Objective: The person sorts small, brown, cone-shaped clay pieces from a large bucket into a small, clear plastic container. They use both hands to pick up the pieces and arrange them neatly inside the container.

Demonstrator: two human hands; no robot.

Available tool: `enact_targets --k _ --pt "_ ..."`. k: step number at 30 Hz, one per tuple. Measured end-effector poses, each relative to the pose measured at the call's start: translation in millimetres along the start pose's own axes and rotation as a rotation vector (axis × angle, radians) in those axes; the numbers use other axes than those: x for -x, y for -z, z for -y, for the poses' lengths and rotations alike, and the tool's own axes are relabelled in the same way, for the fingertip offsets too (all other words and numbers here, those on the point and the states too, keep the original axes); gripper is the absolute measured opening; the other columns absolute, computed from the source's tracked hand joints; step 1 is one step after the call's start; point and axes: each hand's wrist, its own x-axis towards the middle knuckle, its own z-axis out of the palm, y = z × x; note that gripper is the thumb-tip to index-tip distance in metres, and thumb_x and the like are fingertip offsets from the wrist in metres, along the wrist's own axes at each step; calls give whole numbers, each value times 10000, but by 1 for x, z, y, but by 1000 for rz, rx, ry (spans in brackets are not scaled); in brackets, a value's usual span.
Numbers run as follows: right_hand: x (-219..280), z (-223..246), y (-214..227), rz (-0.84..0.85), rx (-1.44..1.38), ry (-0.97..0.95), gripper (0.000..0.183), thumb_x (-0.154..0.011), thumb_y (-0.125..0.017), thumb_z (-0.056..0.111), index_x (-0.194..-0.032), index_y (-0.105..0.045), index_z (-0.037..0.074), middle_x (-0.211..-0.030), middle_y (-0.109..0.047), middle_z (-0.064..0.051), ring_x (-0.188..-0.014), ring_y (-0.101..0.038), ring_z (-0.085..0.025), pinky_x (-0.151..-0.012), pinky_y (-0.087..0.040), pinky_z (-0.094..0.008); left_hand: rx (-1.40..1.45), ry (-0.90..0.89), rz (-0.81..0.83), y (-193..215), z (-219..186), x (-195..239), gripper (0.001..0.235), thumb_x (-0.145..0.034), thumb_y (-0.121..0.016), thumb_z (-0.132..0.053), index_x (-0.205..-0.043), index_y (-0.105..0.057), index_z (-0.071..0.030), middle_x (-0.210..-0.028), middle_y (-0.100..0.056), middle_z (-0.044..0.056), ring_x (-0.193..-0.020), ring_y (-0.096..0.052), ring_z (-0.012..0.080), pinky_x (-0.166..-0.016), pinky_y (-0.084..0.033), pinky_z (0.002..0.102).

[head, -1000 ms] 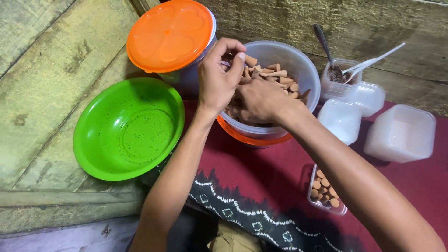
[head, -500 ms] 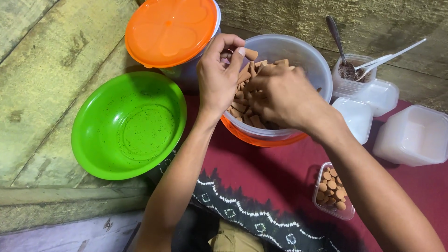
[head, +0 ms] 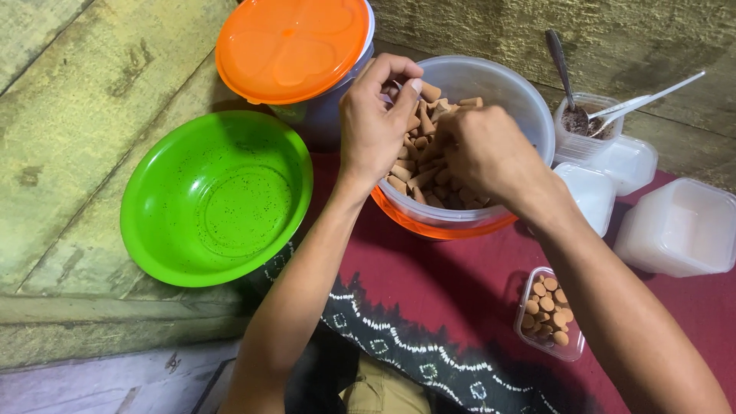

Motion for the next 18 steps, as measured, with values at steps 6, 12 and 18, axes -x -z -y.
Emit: enact_targets --k 6,12,18 --pt "9 3 21 61 5 36 303 -837 -634 184 -1106 -773 209 -999 -786 -114 -865 -718 -433 -736 -509 -527 -13 3 53 0 6 -1 132 -898 -674 -36 -924 -669 -165 -882 -654 -40 -673 -556 83 -661 -488 249" --pt "4 6 17 298 117 -46 519 -767 -723 181 -1272 -695 299 -1143 -756 -87 -1013 -714 -365 -833 -554 -496 -19 -4 120 0 3 -1 154 -879 -625 -20 -913 -674 -162 -892 -655 -55 -632 -520 79 -660 -479 255" --pt "-2 -7 9 74 56 -8 595 -819 -766 215 -1404 -667 239 -1092 -776 -98 -818 -744 -387 -781 -546 -505 -41 -58 114 -1 7 0 152 -852 -634 -30 -892 -655 -175 -870 -651 -50 -610 -537 93 -643 -480 280"
